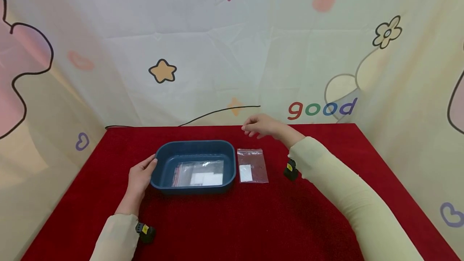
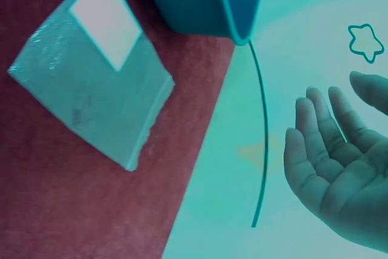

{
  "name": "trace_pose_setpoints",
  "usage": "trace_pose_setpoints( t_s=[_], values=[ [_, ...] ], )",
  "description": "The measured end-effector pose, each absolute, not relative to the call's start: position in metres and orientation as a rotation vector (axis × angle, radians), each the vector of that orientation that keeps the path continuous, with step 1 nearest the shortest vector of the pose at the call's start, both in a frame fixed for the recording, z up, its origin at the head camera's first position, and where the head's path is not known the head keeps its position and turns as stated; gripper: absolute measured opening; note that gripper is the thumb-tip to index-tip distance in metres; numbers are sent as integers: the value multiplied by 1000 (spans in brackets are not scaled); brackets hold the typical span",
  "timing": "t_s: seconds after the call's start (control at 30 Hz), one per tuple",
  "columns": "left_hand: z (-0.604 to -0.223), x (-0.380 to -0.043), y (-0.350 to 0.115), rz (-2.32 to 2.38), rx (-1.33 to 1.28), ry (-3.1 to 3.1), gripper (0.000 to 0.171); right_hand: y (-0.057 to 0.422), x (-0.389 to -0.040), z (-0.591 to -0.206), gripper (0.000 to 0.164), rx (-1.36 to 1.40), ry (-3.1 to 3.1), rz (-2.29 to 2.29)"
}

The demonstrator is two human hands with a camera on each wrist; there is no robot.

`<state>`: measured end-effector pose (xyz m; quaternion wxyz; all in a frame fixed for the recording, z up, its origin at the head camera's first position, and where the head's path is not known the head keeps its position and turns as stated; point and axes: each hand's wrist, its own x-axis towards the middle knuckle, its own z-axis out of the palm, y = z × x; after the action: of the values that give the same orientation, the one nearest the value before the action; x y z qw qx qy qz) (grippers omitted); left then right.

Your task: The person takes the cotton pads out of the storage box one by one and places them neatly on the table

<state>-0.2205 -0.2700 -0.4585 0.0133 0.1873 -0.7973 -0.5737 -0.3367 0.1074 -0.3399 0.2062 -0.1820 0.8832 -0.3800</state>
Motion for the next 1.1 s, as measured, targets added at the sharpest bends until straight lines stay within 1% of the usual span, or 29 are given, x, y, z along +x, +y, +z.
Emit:
trace_pose_setpoints(
  t_s=[0.23,0.47,0.87,1.1],
  values=[
    [-457,-220,-269,-1783,567,-2495,51,98,-341,-325,32,-529,2434,-1078],
    [-456,-220,-268,-1787,559,-2491,52,87,-347,-315,35,-591,2393,-1011],
    [-455,-221,-270,-1793,562,-2478,51,58,-352,-311,34,-637,2341,-906],
    [-454,-220,-269,-1786,563,-2487,50,38,-354,-316,36,-626,2310,-866]
  ],
)
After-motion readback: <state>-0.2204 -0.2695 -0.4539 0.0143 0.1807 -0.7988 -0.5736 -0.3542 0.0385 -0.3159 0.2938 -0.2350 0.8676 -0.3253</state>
